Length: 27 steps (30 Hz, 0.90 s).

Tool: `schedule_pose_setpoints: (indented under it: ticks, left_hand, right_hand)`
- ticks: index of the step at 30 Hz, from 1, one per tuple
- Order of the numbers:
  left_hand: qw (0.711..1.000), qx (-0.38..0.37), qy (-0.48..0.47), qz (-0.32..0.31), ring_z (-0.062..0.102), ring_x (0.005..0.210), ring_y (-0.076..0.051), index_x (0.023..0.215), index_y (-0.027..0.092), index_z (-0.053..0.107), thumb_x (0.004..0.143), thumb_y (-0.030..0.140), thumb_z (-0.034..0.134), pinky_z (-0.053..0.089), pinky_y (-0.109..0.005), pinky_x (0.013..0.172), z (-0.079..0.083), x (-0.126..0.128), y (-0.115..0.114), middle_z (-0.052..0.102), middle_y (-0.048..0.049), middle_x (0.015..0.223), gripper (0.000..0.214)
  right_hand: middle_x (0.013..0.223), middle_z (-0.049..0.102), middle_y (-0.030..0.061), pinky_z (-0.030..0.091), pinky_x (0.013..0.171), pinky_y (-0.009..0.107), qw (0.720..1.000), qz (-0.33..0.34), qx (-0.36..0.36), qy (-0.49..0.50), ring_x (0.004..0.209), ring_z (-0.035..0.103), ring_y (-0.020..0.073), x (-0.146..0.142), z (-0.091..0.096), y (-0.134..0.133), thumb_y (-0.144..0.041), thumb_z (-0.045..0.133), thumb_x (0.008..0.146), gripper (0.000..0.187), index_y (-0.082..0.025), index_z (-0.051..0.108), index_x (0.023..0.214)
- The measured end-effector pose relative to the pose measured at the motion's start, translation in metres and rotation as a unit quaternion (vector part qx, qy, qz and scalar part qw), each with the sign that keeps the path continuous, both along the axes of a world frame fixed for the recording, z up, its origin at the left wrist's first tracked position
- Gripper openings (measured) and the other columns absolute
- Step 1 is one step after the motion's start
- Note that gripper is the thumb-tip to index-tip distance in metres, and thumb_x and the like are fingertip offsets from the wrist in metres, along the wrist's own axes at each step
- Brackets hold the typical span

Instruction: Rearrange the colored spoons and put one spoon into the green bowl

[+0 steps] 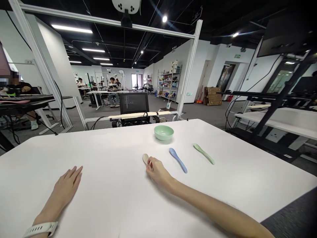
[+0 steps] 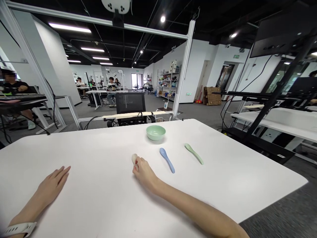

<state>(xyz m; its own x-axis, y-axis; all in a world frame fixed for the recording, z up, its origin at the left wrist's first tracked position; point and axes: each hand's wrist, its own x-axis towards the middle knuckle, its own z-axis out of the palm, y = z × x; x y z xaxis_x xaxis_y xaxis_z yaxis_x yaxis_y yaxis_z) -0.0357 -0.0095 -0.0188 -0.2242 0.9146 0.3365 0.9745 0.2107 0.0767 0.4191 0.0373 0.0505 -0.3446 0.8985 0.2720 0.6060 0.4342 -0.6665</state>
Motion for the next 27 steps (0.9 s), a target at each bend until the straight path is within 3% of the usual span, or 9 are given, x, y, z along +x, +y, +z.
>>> schedule_pose_setpoints:
  ticks: [6,15,21,27]
  left_hand:
    - [1.0,0.021,0.002,0.002,0.062,0.138,-0.034,0.14,0.017,0.068,0.094,0.044,0.03,0.047,-0.05,0.118,-0.0011,0.0003,0.0011,0.069,-0.0137,0.147,0.066]
    - [1.0,0.01,-0.012,0.0,0.057,0.141,-0.038,0.143,0.009,0.065,0.094,0.046,0.025,0.044,-0.053,0.119,-0.0019,0.0024,0.0011,0.064,-0.0193,0.151,0.073]
    - [1.0,0.021,-0.01,0.005,0.06,0.139,-0.036,0.142,0.015,0.067,0.094,0.046,0.028,0.047,-0.051,0.118,-0.0025,0.001,0.0013,0.067,-0.0151,0.149,0.069]
    - [1.0,0.022,-0.011,-0.002,0.06,0.139,-0.037,0.141,0.013,0.067,0.094,0.047,0.028,0.047,-0.053,0.117,-0.0046,-0.002,0.0027,0.066,-0.0176,0.149,0.07]
  right_hand:
    - [0.081,0.06,-0.0006,0.035,0.062,0.027,1.0,-0.002,-0.007,-0.005,0.068,0.052,0.0162,-0.0097,-0.0031,0.0033,-0.012,0.053,0.088,0.013,-0.025,0.048,0.088]
    - [0.079,0.058,-0.001,0.035,0.063,0.028,0.999,0.006,-0.024,-0.021,0.068,0.053,0.0168,-0.0102,-0.0018,-0.0016,-0.013,0.051,0.091,0.013,-0.024,0.046,0.092]
    - [0.082,0.061,0.0001,0.035,0.063,0.028,0.999,0.001,-0.016,-0.028,0.068,0.055,0.0166,-0.0105,0.0012,-0.0021,-0.011,0.053,0.091,0.015,-0.025,0.046,0.09]
    - [0.085,0.063,0.0018,0.036,0.065,0.028,0.998,-0.004,-0.017,-0.056,0.071,0.057,0.0176,-0.0122,0.003,-0.0022,-0.013,0.053,0.093,0.013,-0.024,0.047,0.091]
